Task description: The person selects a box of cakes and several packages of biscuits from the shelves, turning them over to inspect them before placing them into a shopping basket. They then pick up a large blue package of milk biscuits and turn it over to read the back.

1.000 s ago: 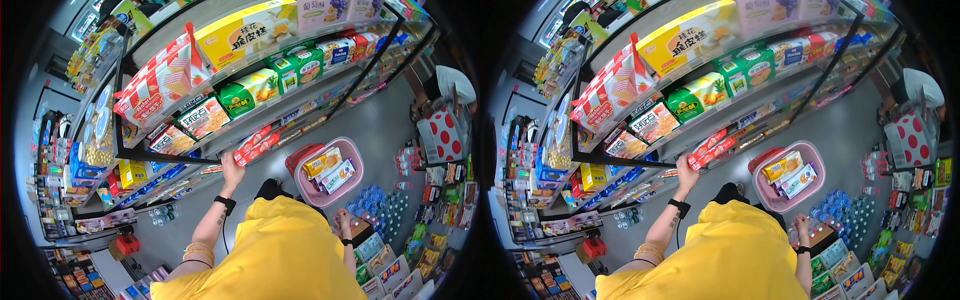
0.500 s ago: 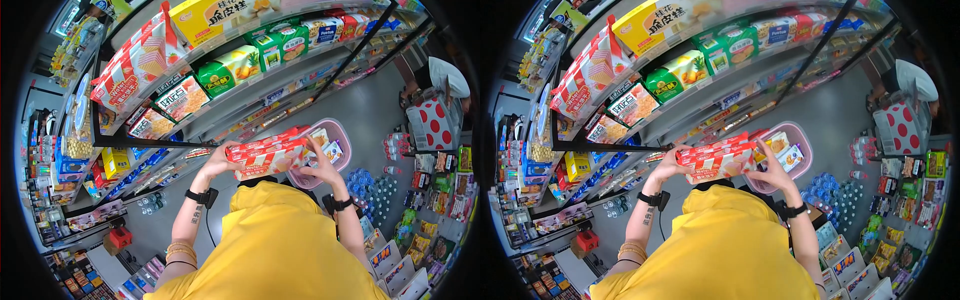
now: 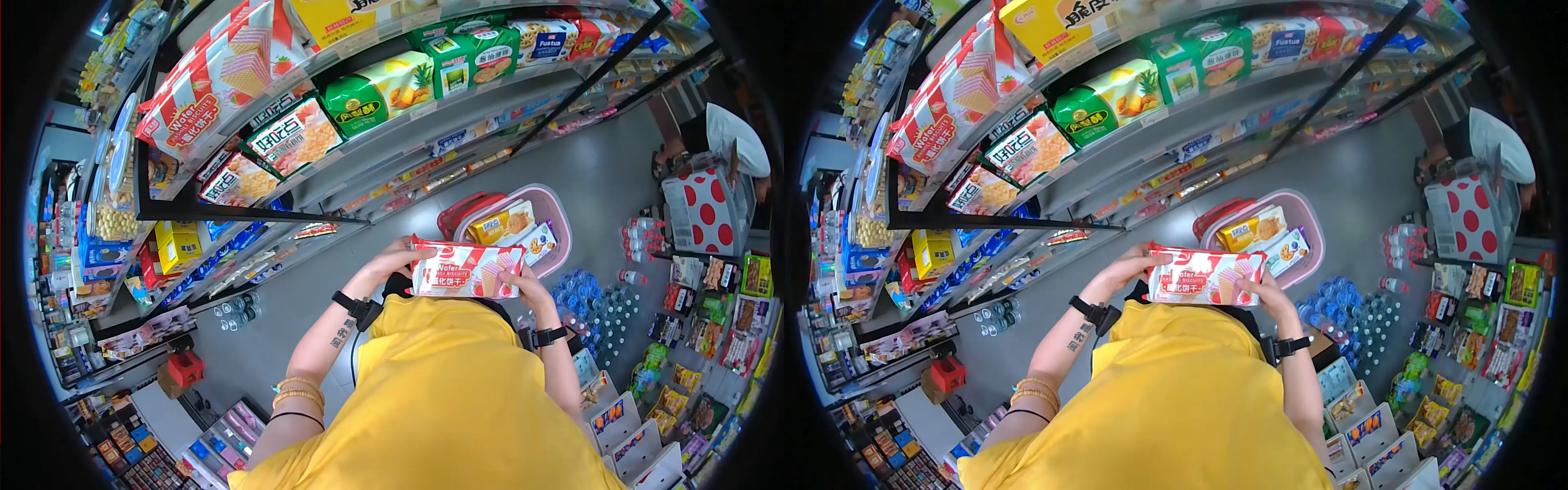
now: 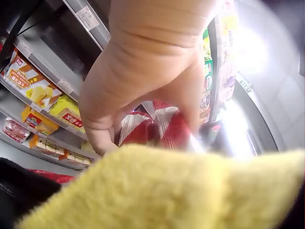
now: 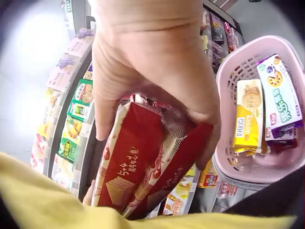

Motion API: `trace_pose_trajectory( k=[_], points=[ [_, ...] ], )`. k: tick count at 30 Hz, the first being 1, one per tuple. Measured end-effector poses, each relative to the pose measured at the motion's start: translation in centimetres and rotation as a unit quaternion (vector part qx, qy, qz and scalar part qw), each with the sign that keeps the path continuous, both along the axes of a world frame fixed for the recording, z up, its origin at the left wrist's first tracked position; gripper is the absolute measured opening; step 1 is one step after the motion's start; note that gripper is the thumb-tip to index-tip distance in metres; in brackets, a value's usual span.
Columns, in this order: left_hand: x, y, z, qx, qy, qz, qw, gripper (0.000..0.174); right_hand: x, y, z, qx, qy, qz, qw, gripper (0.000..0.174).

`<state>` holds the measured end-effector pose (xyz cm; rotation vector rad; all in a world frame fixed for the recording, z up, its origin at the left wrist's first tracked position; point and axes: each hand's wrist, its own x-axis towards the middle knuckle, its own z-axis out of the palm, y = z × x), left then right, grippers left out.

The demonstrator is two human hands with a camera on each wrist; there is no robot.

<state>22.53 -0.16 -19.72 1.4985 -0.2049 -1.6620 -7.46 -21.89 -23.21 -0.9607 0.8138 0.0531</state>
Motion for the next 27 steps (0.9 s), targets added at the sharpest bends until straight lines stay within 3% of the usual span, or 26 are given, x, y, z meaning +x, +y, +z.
trace_pose_trajectory(
  k=[3, 4, 10, 12, 16, 19, 23, 27],
  points=[
    [-0.6, -0.8, -0.8, -0.033, -0.019, -0.1, 0.994, 0.069, -1.7, 0.7, -2.0, 0.027, 0.022, -0.007, 0.999, 0.084],
    [-1.1, -1.1, -0.2, -0.058, -0.034, -0.092, 0.994, 0.064, -2.2, 1.0, -2.3, 0.031, 0.024, -0.018, 0.999, 0.083],
    [-3.0, -2.8, -3.2, -0.052, 0.165, -0.078, 0.982, 0.064, -5.0, 2.1, -3.2, 0.033, 0.024, -0.054, 0.998, 0.081],
    [-3.3, -3.7, -3.7, -0.035, 0.16, -0.075, 0.984, 0.058, -6.2, 1.9, -3.5, 0.04, 0.017, -0.06, 0.997, 0.08],
    [-4.2, -6.2, -4.6, -0.004, 0.183, -0.056, 0.981, 0.054, -9.1, 2.4, -4.3, 0.091, -0.054, -0.228, 0.968, 0.074],
    [-5.2, -8.1, -5.4, 0.016, 0.231, -0.016, 0.973, 0.044, -12.5, 2.0, -6.4, 0.215, -0.167, -0.323, 0.906, 0.071],
    [-7.1, -10.4, -9.9, 0.017, 0.233, 0.026, 0.972, 0.04, -17.5, 2.5, -7.6, 0.171, -0.039, -0.415, 0.893, 0.065],
    [-9.3, -13.3, -14.2, 0.027, 0.212, 0.041, 0.976, 0.038, -23.4, 4.3, -9.9, 0.176, 0.003, -0.473, 0.863, 0.056]
  ],
)
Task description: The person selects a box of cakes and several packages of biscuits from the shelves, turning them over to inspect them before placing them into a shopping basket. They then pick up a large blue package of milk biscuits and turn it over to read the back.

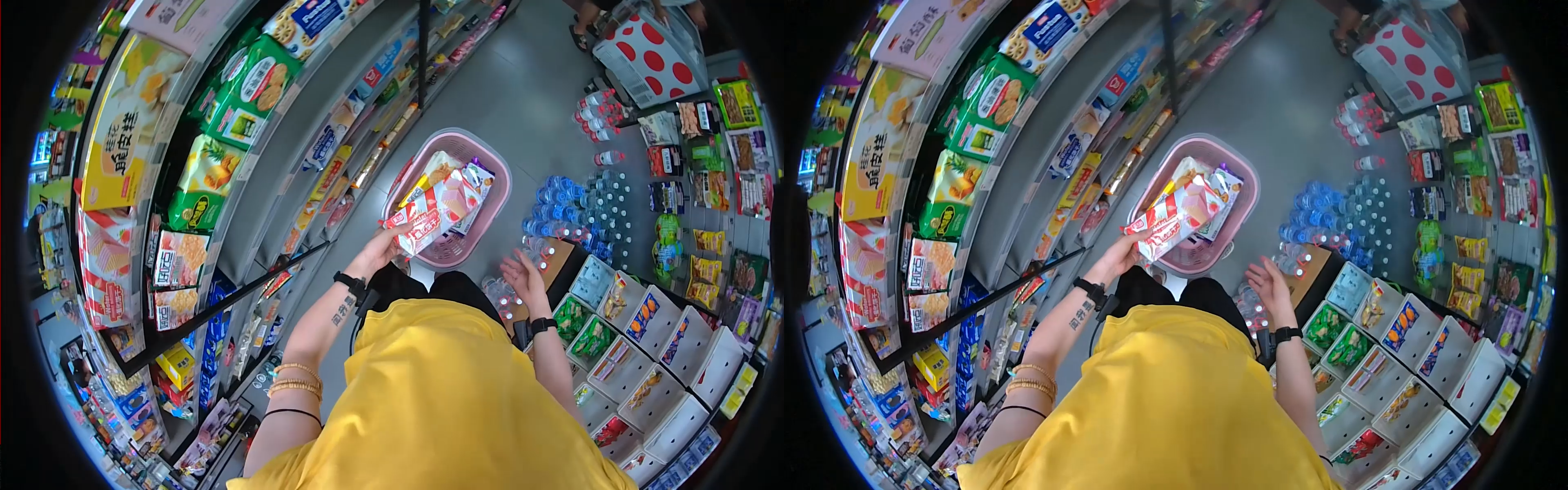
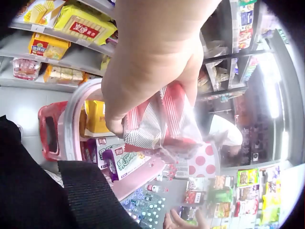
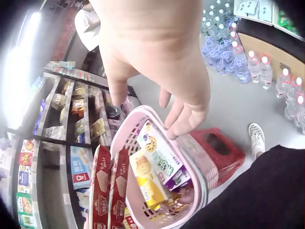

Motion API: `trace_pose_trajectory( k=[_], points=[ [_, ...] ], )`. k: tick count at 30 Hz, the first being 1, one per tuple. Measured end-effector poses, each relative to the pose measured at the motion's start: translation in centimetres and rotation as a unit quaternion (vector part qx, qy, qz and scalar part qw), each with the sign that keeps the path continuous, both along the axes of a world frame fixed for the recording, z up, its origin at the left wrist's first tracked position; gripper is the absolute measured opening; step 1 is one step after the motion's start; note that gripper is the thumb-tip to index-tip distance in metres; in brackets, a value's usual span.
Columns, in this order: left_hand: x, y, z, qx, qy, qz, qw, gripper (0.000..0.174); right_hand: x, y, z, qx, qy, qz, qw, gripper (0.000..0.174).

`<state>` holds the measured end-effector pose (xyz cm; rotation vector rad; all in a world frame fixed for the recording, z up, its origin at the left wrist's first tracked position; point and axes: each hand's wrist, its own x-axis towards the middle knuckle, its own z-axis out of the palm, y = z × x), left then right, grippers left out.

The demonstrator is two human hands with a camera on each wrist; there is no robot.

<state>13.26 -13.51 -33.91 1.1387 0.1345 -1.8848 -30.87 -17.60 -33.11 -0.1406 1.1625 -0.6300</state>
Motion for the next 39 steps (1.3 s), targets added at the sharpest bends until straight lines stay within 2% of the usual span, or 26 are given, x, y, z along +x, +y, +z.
trace_pose_trajectory(
  k=[2, 3, 7, 9, 10, 11, 14, 15, 19, 22, 23, 26, 27, 30, 31, 34, 36, 39],
  points=[
    [-1.3, -1.5, -1.8, 0.0, -0.014, 0.028, 1.0, 0.038, -2.8, 0.9, -0.6, 0.017, 0.021, -0.023, 0.999, 0.048],
    [-1.7, -2.2, -2.5, 0.008, 0.003, 0.017, 1.0, 0.038, -4.1, 1.4, -1.1, 0.007, 0.022, -0.029, 0.999, 0.046],
    [-5.1, -4.4, -4.2, 0.032, 0.001, 0.08, 0.996, 0.039, -7.3, 2.1, 0.3, 0.019, 0.067, -0.048, 0.996, 0.044],
    [-6.6, -4.2, -8.3, 0.035, 0.0, 0.095, 0.995, 0.04, -9.8, 2.7, -0.3, 0.021, 0.081, -0.04, 0.996, 0.036],
    [-7.5, -4.5, -8.4, 0.038, 0.001, 0.105, 0.994, 0.041, -10.7, 2.4, 0.1, 0.023, 0.089, -0.035, 0.995, 0.032],
    [-8.7, -4.6, -8.5, 0.046, 0.002, 0.149, 0.988, 0.035, -11.3, 2.3, 0.3, 0.044, 0.117, -0.053, 0.991, 0.03],
    [-9.7, -4.2, -9.8, 0.075, -0.039, 0.12, 0.989, 0.036, -14.2, 1.4, 0.3, 0.047, 0.137, -0.035, 0.989, 0.031],
    [-9.7, -4.0, -10.8, 0.107, -0.078, 0.063, 0.989, 0.044, -15.1, 0.9, 0.2, 0.053, 0.143, -0.017, 0.988, 0.03],
    [-10.7, -3.9, -10.0, 0.164, -0.169, 0.048, 0.971, 0.045, -17.8, -1.9, -2.4, 0.063, 0.173, 0.064, 0.981, 0.031],
    [-10.5, -2.8, -10.8, 0.167, -0.242, -0.028, 0.956, 0.044, -18.1, -5.4, -4.2, 0.049, 0.16, 0.135, 0.976, 0.03],
    [-10.6, -2.8, -8.9, 0.17, -0.301, -0.043, 0.937, 0.044, -17.8, -6.6, -4.8, 0.046, 0.177, 0.156, 0.971, 0.027],
    [-9.6, -2.3, -1.9, 0.104, -0.305, -0.03, 0.946, 0.053, -17.4, -9.7, -8.2, 0.017, 0.141, 0.19, 0.971, 0.027],
    [-8.6, -1.1, -3.3, 0.098, -0.299, -0.052, 0.948, 0.057, -16.5, -10.7, -8.8, 0.04, 0.179, 0.196, 0.963, 0.026],
    [-6.0, 0.5, -1.8, 0.047, -0.32, -0.006, 0.946, 0.055, -13.9, -12.7, -9.3, 0.009, 0.179, 0.219, 0.959, 0.026],
    [-4.8, 0.8, -1.6, 0.047, -0.433, -0.039, 0.899, 0.047, -12.8, -13.0, -9.2, 0.018, 0.201, 0.219, 0.955, 0.027],
    [-0.5, 1.7, -0.4, -0.004, -0.657, -0.021, 0.754, 0.036, -10.3, -12.4, -8.8, -0.009, 0.219, 0.226, 0.949, 0.028],
    [2.7, 0.9, 2.6, -0.033, -0.725, 0.034, 0.687, 0.042, -8.9, -11.1, -7.8, -0.015, 0.23, 0.249, 0.941, 0.029],
    [7.6, -0.7, 5.0, -0.021, -0.775, 0.064, 0.629, 0.049, -8.4, -9.4, -7.4, -0.034, 0.238, 0.266, 0.933, 0.028]
  ],
)
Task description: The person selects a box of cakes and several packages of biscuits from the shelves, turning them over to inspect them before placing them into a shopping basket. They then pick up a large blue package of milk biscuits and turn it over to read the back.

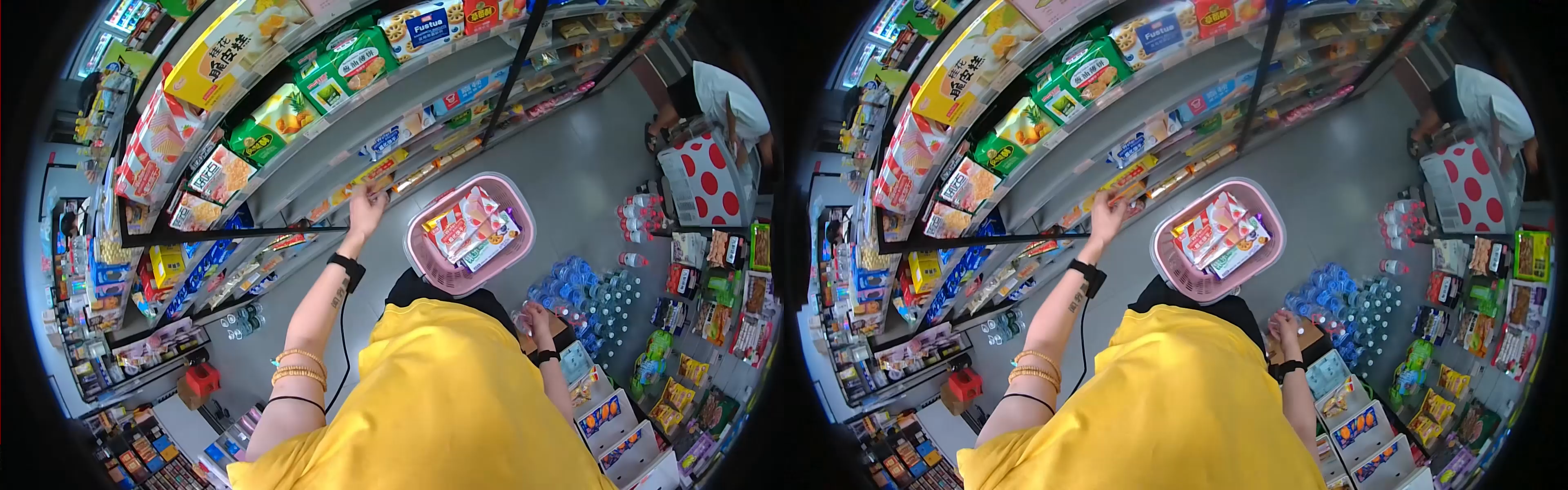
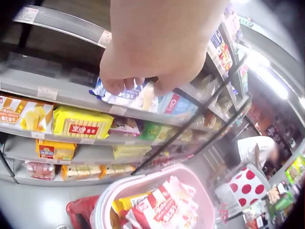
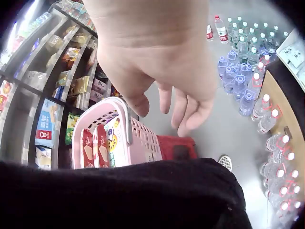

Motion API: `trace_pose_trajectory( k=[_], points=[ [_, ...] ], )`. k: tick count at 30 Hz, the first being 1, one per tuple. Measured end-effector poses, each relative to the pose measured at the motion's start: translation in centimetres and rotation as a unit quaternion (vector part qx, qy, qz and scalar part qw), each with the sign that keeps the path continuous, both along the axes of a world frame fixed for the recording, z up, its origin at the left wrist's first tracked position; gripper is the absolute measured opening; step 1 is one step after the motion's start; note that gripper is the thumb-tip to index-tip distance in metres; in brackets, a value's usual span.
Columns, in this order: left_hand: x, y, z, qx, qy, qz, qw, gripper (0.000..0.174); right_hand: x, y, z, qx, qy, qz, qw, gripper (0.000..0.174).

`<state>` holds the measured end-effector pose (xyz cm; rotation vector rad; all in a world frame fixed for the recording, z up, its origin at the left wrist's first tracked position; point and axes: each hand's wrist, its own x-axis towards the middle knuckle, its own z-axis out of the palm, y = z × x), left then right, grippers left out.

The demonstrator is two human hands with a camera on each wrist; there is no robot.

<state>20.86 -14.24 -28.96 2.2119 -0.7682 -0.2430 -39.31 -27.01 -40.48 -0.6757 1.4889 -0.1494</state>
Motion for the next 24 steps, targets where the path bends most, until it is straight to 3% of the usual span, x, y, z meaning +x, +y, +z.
trace_pose_trajectory(
  k=[3, 6, 9, 10, 13, 15, 19, 24],
  points=[
    [6.2, -2.5, -4.5, -0.016, -0.117, 0.054, 0.992, 0.061, -2.0, 3.2, 0.2, -0.013, -0.003, 0.0, 1.0, 0.024],
    [9.1, -4.3, -5.7, 0.037, -0.115, 0.037, 0.992, 0.076, -4.1, 6.4, 1.6, -0.026, 0.027, -0.025, 0.999, 0.018],
    [11.0, -6.4, -2.2, 0.109, 0.185, 0.031, 0.976, 0.089, -5.2, 9.9, 4.8, -0.012, 0.086, -0.051, 0.995, 0.019],
    [12.2, -6.8, -4.1, 0.103, 0.188, 0.039, 0.976, 0.091, -5.3, 11.3, 5.8, -0.013, 0.098, -0.066, 0.993, 0.02],
    [14.3, -8.1, -4.8, -0.027, 0.322, -0.019, 0.946, 0.08, -5.8, 15.5, 7.3, 0.0, 0.127, -0.102, 0.987, 0.025],
    [16.8, -8.5, -10.7, -0.079, 0.322, -0.01, 0.943, 0.069, -6.2, 18.5, 7.7, 0.001, 0.121, -0.134, 0.984, 0.025],
    [17.0, -8.1, -11.6, -0.072, 0.315, 0.009, 0.946, 0.067, -5.5, 23.4, 7.7, 0.028, 0.102, -0.195, 0.975, 0.026],
    [17.5, -8.2, -12.1, -0.06, 0.325, 0.021, 0.943, 0.065, -3.3, 26.5, 8.0, 0.044, 0.102, -0.196, 0.974, 0.026]
  ],
)
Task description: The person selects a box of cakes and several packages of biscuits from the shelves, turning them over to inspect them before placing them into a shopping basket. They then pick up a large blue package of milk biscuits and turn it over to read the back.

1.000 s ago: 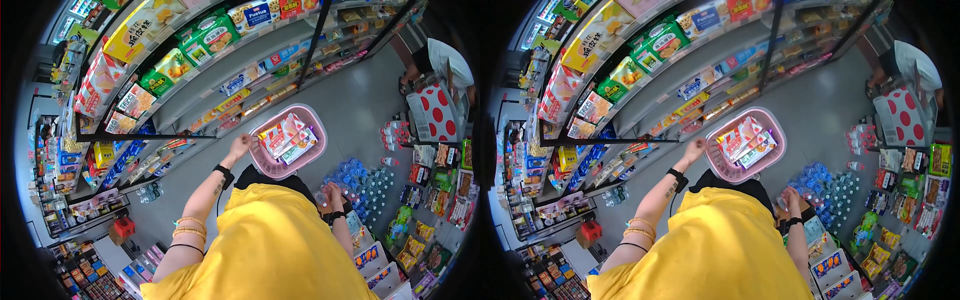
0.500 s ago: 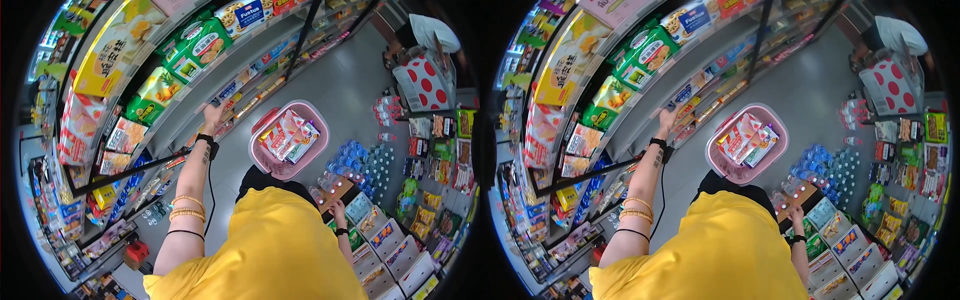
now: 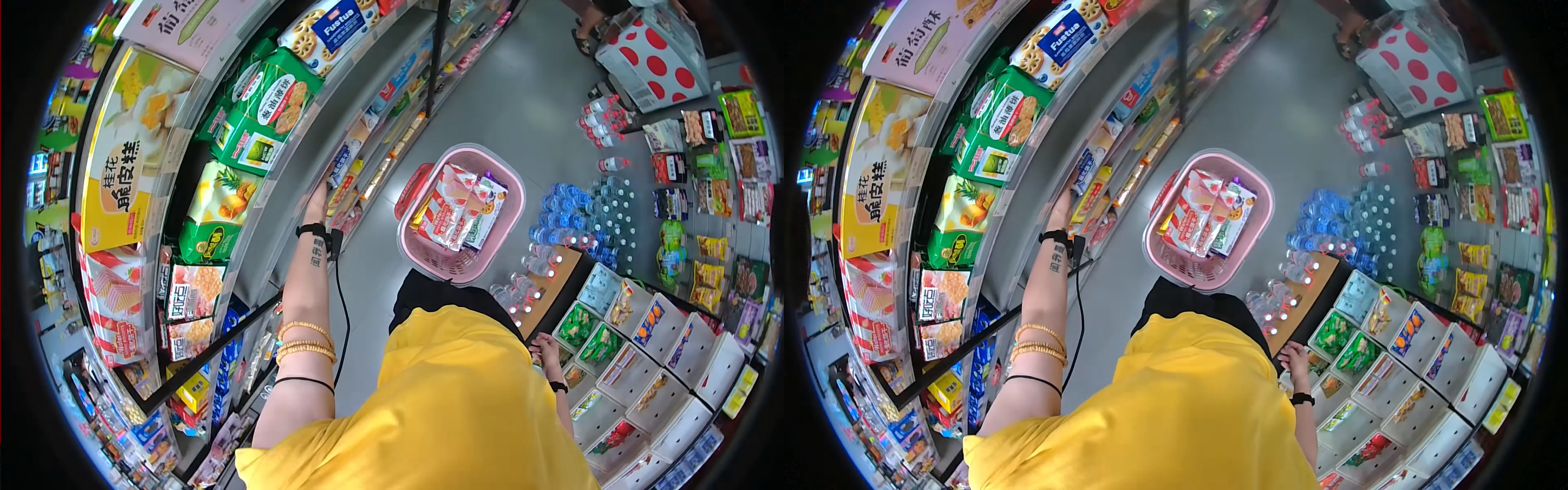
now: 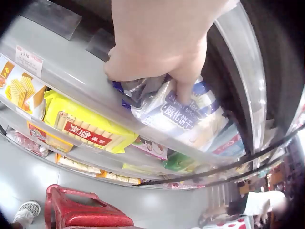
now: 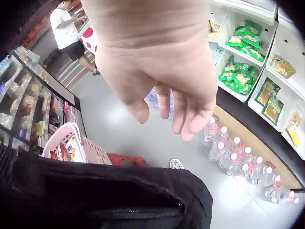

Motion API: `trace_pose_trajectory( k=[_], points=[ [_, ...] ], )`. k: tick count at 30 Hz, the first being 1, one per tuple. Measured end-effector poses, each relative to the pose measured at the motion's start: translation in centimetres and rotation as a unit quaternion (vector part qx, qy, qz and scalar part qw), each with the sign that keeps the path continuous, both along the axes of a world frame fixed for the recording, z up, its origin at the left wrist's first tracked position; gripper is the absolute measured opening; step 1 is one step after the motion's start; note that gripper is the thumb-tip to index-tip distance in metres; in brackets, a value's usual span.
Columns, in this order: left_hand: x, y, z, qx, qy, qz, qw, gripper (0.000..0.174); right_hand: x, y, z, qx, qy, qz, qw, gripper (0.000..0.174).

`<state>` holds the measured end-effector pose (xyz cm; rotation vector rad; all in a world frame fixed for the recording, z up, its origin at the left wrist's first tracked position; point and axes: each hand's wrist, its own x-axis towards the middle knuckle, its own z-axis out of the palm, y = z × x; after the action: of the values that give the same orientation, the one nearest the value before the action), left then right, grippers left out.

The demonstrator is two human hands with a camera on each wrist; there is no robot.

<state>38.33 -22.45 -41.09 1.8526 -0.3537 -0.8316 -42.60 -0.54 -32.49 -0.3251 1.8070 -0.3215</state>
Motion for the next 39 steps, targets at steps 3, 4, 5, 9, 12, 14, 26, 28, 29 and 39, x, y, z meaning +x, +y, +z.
trace_pose_trajectory(
  k=[3, 4, 5, 9, 12, 14, 26, 28, 29, 39],
  points=[
    [-1.0, -0.4, 1.9, -0.02, 0.056, -0.011, 0.998, 0.066, 1.0, 0.4, 0.5, -0.001, 0.007, 0.003, 1.0, 0.025],
    [-1.6, -0.4, 2.9, -0.029, 0.08, -0.016, 0.996, 0.068, 1.1, 0.5, 0.4, -0.003, 0.005, 0.005, 1.0, 0.025],
    [-2.2, -0.4, 4.0, -0.038, 0.103, -0.019, 0.994, 0.071, 1.2, 0.4, 0.3, -0.005, 0.003, 0.007, 1.0, 0.025],
    [-3.2, 0.4, 4.4, -0.065, 0.071, 0.023, 0.995, 0.066, 1.3, -0.5, -0.5, -0.012, 0.015, 0.023, 1.0, 0.025],
    [-4.7, 2.2, 5.5, -0.104, 0.126, 0.095, 0.982, 0.06, 1.3, -1.5, -1.2, -0.031, -0.006, 0.043, 0.999, 0.025],
    [-5.7, 3.4, 4.9, -0.16, 0.168, 0.136, 0.963, 0.056, 1.5, -2.1, -1.3, -0.043, -0.009, 0.052, 0.998, 0.024],
    [-14.1, 15.0, 6.8, -0.145, 0.475, 0.092, 0.863, 0.042, 2.1, -4.9, -2.7, -0.046, -0.03, 0.12, 0.991, 0.028],
    [-16.2, 15.7, 5.2, -0.096, 0.497, 0.032, 0.862, 0.04, 2.2, -5.0, -3.2, -0.04, -0.027, 0.121, 0.992, 0.029],
    [-17.5, 15.4, 5.2, -0.073, 0.505, 0.009, 0.86, 0.041, 2.4, -5.1, -3.3, -0.041, -0.028, 0.117, 0.992, 0.029],
    [-28.1, 6.3, 3.0, -0.013, 0.542, -0.126, 0.831, 0.042, 3.9, -4.5, -2.0, -0.07, -0.017, 0.091, 0.993, 0.031]
  ],
)
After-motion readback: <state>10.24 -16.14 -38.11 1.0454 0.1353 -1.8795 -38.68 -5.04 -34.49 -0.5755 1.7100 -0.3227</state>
